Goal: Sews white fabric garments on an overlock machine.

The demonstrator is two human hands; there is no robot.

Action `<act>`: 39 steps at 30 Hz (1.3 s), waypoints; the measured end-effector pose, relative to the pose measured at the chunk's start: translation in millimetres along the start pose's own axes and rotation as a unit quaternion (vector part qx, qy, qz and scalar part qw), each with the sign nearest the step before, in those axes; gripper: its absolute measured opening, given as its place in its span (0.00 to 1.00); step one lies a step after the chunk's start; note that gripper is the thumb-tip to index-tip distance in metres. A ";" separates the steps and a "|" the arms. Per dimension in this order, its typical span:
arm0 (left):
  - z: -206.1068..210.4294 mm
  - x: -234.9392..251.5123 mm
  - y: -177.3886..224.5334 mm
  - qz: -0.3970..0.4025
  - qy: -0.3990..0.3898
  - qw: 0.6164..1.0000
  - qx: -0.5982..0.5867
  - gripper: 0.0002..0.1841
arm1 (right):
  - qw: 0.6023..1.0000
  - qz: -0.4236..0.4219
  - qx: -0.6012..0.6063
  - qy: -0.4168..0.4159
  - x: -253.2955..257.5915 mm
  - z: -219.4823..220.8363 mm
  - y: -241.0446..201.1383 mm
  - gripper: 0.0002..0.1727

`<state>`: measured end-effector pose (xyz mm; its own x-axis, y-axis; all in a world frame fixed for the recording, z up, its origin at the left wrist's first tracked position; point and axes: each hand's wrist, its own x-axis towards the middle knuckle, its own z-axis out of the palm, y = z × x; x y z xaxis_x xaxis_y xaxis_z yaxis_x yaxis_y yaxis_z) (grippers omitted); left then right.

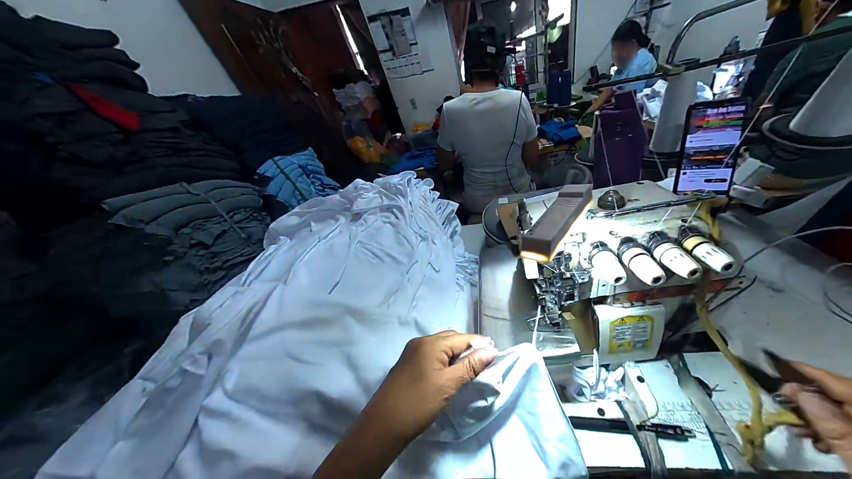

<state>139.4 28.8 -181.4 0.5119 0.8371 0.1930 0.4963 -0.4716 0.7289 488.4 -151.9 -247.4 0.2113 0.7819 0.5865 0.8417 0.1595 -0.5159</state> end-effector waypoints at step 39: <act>34.8 -4.0 17.2 0.308 0.049 0.950 -0.032 0.30 | 0.985 -0.019 -0.150 -0.078 3.5 25.5 32.6 0.18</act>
<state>170.3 7.8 -192.5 0.6227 0.4308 0.6532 0.0791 -0.8652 0.4952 503.9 -128.5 -278.1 0.1179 0.8652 0.4874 0.9616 0.0231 -0.2736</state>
